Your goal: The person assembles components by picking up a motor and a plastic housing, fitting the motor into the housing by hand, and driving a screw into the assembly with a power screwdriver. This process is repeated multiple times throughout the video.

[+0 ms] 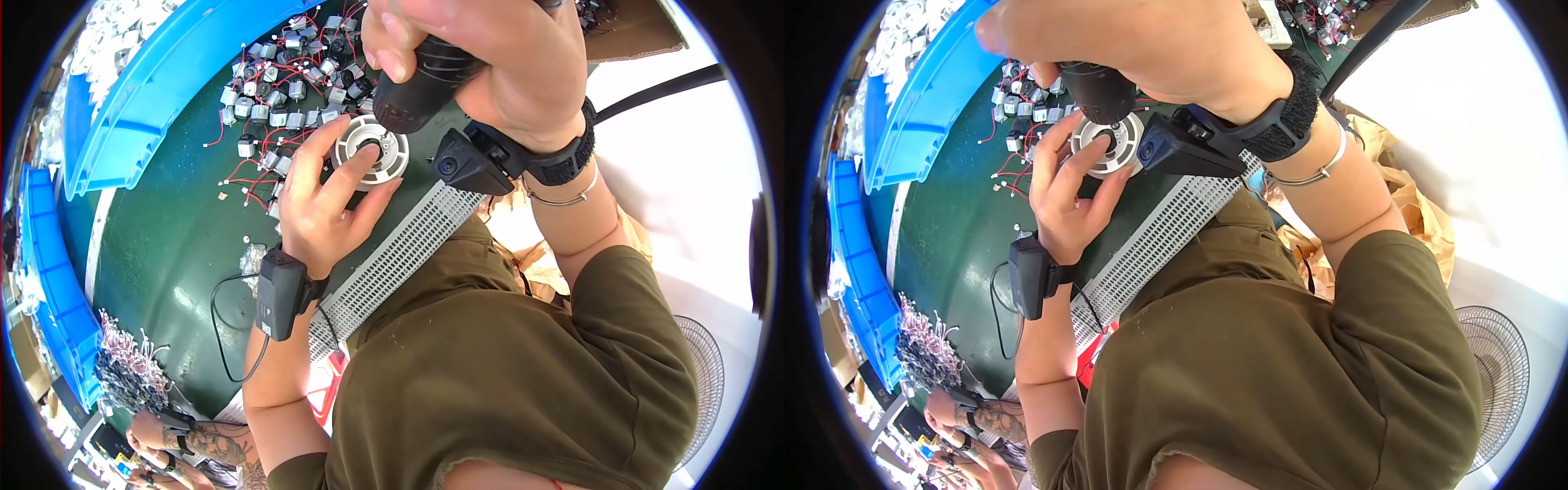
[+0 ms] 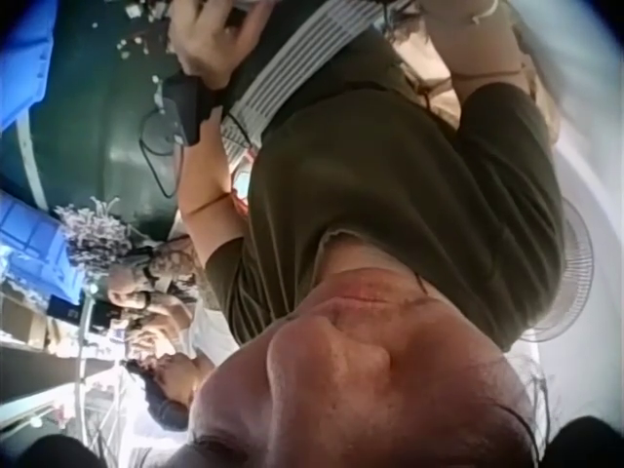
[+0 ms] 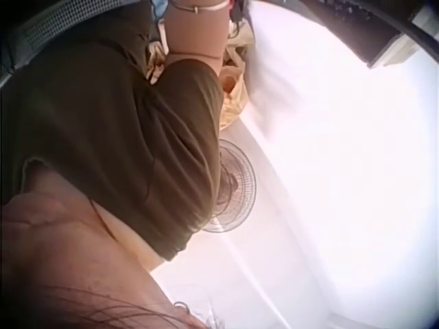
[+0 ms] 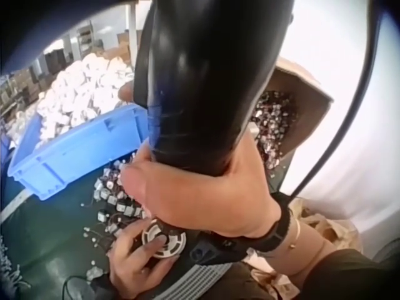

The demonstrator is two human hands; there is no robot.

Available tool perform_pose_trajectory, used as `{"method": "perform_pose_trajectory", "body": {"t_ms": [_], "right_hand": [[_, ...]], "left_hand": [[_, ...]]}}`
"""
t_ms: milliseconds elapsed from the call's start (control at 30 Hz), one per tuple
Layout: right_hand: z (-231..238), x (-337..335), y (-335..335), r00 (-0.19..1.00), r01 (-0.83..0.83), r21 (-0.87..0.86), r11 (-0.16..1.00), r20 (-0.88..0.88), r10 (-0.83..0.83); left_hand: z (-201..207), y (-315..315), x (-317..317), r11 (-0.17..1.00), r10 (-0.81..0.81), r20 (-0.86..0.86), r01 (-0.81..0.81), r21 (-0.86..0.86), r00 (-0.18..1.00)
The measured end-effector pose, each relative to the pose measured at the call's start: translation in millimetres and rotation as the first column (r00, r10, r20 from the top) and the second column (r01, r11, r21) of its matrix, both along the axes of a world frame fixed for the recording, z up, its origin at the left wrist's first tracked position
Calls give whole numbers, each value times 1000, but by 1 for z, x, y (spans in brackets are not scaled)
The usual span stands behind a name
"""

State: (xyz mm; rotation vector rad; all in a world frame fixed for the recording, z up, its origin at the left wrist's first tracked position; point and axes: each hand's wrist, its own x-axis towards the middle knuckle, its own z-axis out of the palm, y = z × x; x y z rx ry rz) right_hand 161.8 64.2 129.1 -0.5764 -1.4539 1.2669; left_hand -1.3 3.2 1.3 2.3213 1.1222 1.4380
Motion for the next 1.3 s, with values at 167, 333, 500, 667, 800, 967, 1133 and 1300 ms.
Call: {"method": "perform_pose_trajectory", "body": {"t_ms": [167,333,500,667,800,967,1133,1300], "right_hand": [[12,-6,-12,996,66,-15,998,68,-65],[-7,-5,0,998,-39,77,996,46,35],[-11,-9,0,995,-42,364,930,98,6],[-13,-9,-3,993,11,49,999,120,-16],[-21,-9,17,998,-47,673,738,63,6],[7,-20,-15,994,-56,89,994,-93,64],[24,-12,5,880,-149,190,970,-422,218],[29,-19,2,997,-29,43,999,-68,32]], "left_hand": [[-1,0,1,1000,-7,16,7,-18,1000],[2,-3,2,1000,1,1,-1,-29,1000],[0,-1,0,1000,0,-5,0,-25,1000],[0,1,3,999,-25,35,26,-21,999],[3,0,5,1000,-4,4,4,-26,1000],[8,-8,1,994,35,88,-26,-107,996],[54,-23,-59,906,422,-60,-423,-2,905],[34,-54,-236,528,757,-392,-843,-102,522]]}}
